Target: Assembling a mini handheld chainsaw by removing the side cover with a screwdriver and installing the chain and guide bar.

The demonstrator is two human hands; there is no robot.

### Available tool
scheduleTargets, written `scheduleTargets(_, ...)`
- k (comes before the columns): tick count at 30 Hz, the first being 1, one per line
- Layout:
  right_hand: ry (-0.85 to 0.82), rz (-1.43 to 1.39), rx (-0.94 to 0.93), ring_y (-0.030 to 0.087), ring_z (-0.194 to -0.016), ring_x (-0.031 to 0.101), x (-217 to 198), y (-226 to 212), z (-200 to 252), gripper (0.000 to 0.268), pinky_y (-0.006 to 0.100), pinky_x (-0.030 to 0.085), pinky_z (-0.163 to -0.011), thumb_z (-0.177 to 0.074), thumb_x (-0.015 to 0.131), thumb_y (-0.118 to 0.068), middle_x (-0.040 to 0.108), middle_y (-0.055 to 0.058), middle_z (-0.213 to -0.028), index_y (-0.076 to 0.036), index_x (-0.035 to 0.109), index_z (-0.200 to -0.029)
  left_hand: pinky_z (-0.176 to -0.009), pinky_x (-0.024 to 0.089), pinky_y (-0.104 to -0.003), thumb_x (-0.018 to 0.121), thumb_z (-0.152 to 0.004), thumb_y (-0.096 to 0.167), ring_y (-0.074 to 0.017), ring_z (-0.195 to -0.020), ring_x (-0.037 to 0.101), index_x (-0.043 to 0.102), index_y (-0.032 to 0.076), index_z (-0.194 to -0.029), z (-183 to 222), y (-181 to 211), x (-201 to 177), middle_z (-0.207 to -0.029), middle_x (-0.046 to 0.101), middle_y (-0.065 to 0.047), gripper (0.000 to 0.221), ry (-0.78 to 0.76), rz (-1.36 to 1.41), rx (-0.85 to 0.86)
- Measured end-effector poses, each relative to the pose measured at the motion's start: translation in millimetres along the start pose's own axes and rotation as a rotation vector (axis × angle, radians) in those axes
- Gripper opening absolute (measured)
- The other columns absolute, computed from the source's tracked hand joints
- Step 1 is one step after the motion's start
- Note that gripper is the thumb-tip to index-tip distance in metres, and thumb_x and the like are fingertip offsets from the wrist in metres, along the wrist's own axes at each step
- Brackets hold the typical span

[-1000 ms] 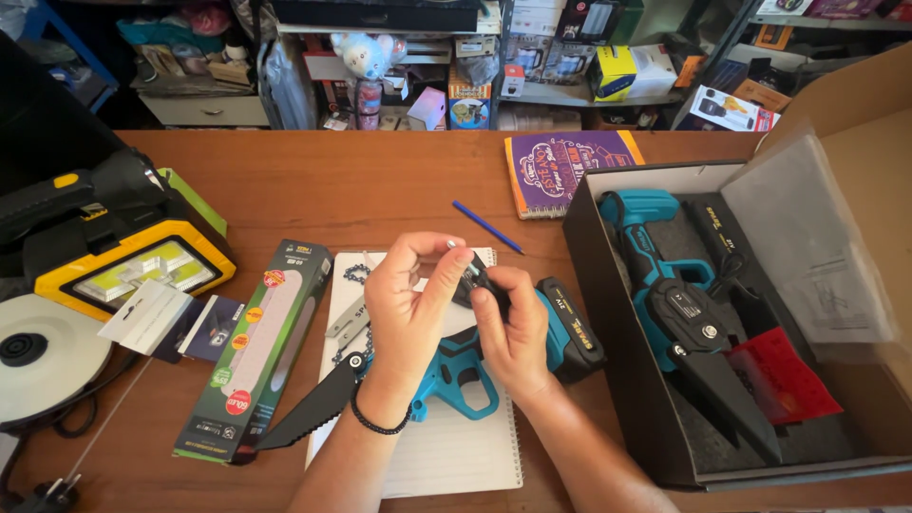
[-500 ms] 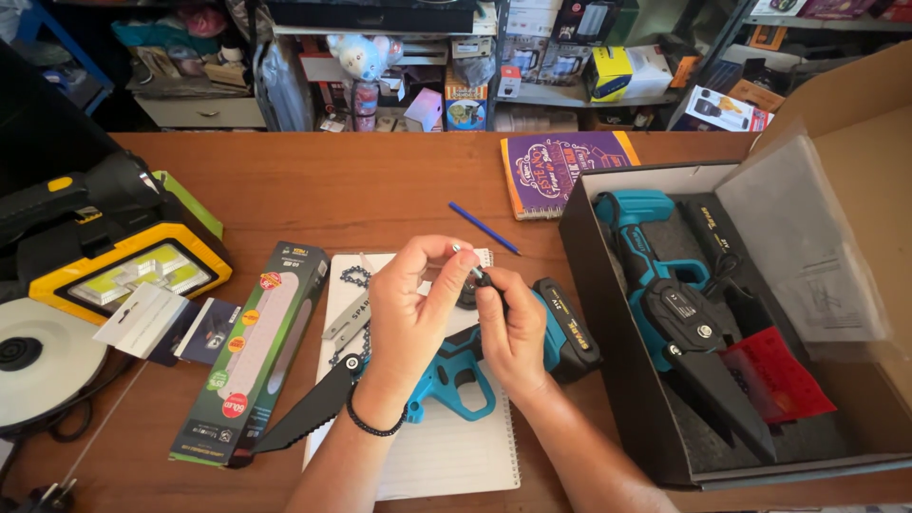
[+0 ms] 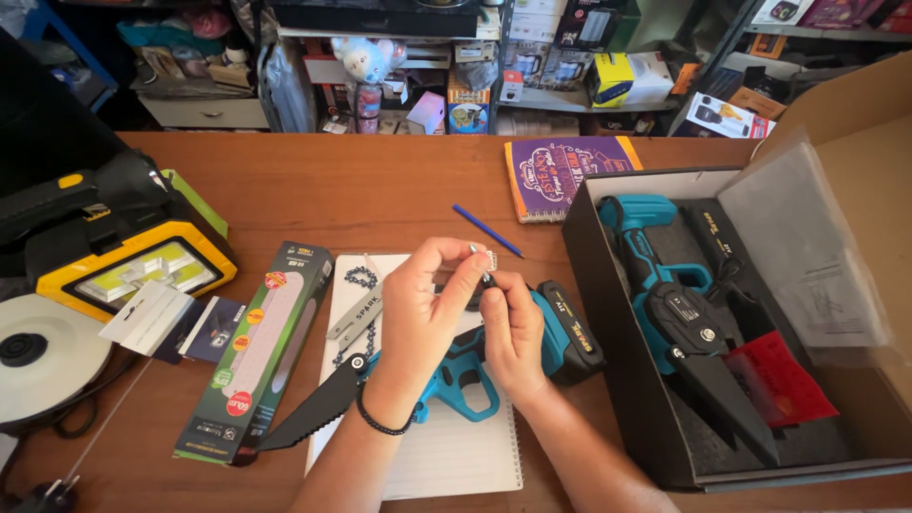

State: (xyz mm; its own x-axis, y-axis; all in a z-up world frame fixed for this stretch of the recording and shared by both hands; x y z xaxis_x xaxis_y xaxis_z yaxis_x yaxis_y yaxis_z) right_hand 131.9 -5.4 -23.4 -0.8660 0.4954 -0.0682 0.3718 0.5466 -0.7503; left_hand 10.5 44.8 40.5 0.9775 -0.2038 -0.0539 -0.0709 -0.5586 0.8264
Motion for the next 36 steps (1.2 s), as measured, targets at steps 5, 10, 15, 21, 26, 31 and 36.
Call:
scheduleTargets(5, 0.053, -0.080, -0.019, 0.010, -0.060, 0.043, 7, -13, 4, 0.020, 0.024, 0.041, -0.056, -0.108, 0.045, -0.013, 0.052, 0.001, -0.065, -0.002, 0.052, -0.123, -0.073, 0.063, -0.033, 0.073, -0.095, 0.015, -0.0265, -0.086, 0.077, 0.070, 0.003, -0.114, 1, 5, -2, -0.095, 0.076, -0.015, 0.022, 0.030, -0.034, 0.091)
scheduleTargets(10, 0.061, -0.108, -0.076, 0.010, -0.061, 0.050, 6, 8, 7, 0.026, 0.023, 0.042, -0.059, -0.107, 0.047, -0.006, 0.056, 0.002, -0.072, -0.003, 0.037, -0.131, -0.087, 0.062, -0.037, 0.072, -0.095, 0.012, -0.0313, -0.105, 0.073, 0.064, 0.001, -0.128, 8, 46, -30, -0.111, 0.071, -0.016, 0.036, 0.052, -0.031, 0.227)
scheduleTargets(15, 0.034, -0.106, 0.098, 0.010, -0.081, 0.057, 8, 1, 11, 0.010, 0.023, 0.047, -0.077, -0.103, 0.056, -0.010, 0.057, 0.003, -0.089, -0.010, 0.052, -0.112, -0.085, 0.060, -0.034, 0.064, -0.097, 0.009, -0.0257, -0.091, 0.073, 0.066, -0.002, -0.104, 51, 74, -86, -0.102, 0.074, -0.013, 0.013, 0.251, -0.308, 0.374)
scheduleTargets(21, -0.070, -0.190, 0.111, 0.009, -0.061, 0.054, 19, -7, 12, 0.019, 0.022, 0.049, -0.062, -0.099, 0.057, -0.003, 0.067, 0.008, -0.098, -0.008, 0.054, -0.117, -0.063, 0.050, -0.035, 0.062, -0.094, 0.018, -0.0235, -0.065, 0.066, 0.067, 0.011, -0.091, 166, 12, -110, -0.085, 0.073, -0.003, 0.009, 0.197, -0.704, 0.425)
scheduleTargets(26, -0.071, -0.181, 0.136, 0.010, -0.058, 0.059, 23, -6, 17, 0.010, 0.022, 0.052, -0.062, -0.104, 0.055, -0.010, 0.068, 0.011, -0.095, -0.007, 0.053, -0.113, -0.062, 0.055, -0.031, 0.069, -0.089, 0.022, -0.0214, -0.065, 0.068, 0.068, 0.005, -0.087, 181, 38, -91, -0.078, 0.071, -0.007, 0.018, 0.198, -0.579, 0.392)
scheduleTargets(31, -0.102, -0.185, 0.128, 0.010, -0.059, 0.061, 25, -4, 21, 0.013, 0.023, 0.053, -0.066, -0.105, 0.054, -0.015, 0.069, 0.012, -0.093, -0.006, 0.054, -0.115, -0.098, 0.053, -0.037, 0.075, -0.086, 0.038, -0.0269, -0.111, 0.068, 0.063, 0.004, -0.127, 189, -6, -99, -0.122, 0.071, -0.010, 0.054, 0.175, -0.645, 0.028)
scheduleTargets(36, -0.115, -0.217, 0.166, 0.010, -0.057, 0.061, 25, 2, 22, 0.017, 0.022, 0.049, -0.058, -0.106, 0.053, -0.020, 0.070, 0.009, -0.089, -0.006, 0.053, -0.116, -0.104, 0.045, -0.043, 0.076, -0.081, 0.056, -0.0343, -0.134, 0.054, 0.042, 0.004, -0.149, 183, -41, -90, -0.147, 0.057, -0.016, 0.092, 0.007, -0.658, -0.217)
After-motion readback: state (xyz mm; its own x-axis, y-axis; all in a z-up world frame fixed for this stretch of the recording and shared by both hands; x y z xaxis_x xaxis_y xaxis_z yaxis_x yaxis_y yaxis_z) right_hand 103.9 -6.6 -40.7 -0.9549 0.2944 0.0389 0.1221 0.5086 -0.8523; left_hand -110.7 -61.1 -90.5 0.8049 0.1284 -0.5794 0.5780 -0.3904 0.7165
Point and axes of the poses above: each hand's wrist, its own z-axis away from the middle knuckle, its own x-axis out of the palm, y = z × x, the point moved 6 cm from there along -z, towards the middle knuckle
